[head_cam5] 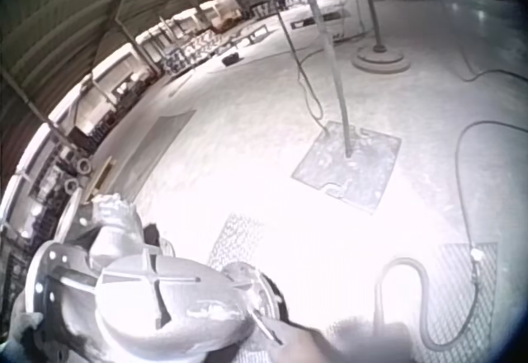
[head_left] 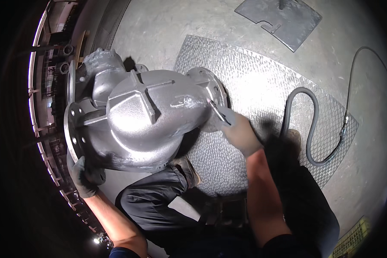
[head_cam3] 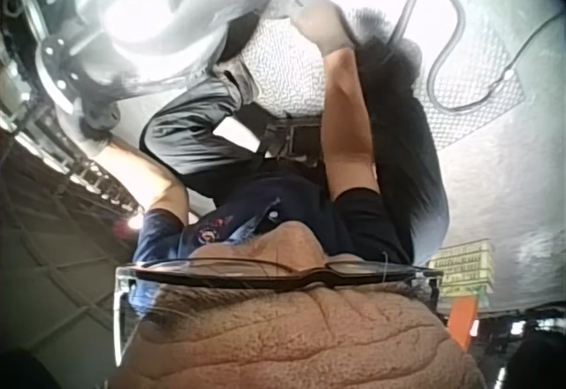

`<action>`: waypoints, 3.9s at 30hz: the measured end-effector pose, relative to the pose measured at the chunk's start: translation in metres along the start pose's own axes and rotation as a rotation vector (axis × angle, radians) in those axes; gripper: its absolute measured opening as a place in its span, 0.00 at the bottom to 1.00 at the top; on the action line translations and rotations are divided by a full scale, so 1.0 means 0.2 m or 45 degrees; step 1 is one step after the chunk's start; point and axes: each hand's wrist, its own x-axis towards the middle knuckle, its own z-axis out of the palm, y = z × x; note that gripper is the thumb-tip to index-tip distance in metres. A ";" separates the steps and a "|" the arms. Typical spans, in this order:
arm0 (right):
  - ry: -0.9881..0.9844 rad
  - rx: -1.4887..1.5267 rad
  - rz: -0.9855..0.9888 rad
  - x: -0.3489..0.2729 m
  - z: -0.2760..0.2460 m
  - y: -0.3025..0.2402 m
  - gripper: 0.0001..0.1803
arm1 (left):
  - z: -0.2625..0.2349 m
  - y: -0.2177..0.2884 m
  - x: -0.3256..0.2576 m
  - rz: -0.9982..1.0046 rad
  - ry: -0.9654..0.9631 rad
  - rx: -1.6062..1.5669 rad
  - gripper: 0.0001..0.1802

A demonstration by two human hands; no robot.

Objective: The person smooths and finishes the edges of large metal castings using a handheld pneumatic die grinder.

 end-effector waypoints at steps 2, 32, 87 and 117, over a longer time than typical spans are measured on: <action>0.046 0.045 -0.078 -0.09 0.03 -0.02 0.30 | 0.01 0.00 0.01 -0.013 -0.017 0.003 0.47; 0.247 0.009 -0.528 -0.24 0.38 -0.12 0.33 | 0.07 0.05 0.00 0.027 -0.112 -0.074 0.39; 0.809 -0.155 -0.598 0.38 0.16 0.83 0.15 | 0.26 0.20 0.04 -0.244 -0.231 0.287 0.41; 0.788 -0.809 0.345 -0.50 -0.11 0.50 0.27 | 0.04 0.16 -0.85 -0.126 -0.383 0.664 0.41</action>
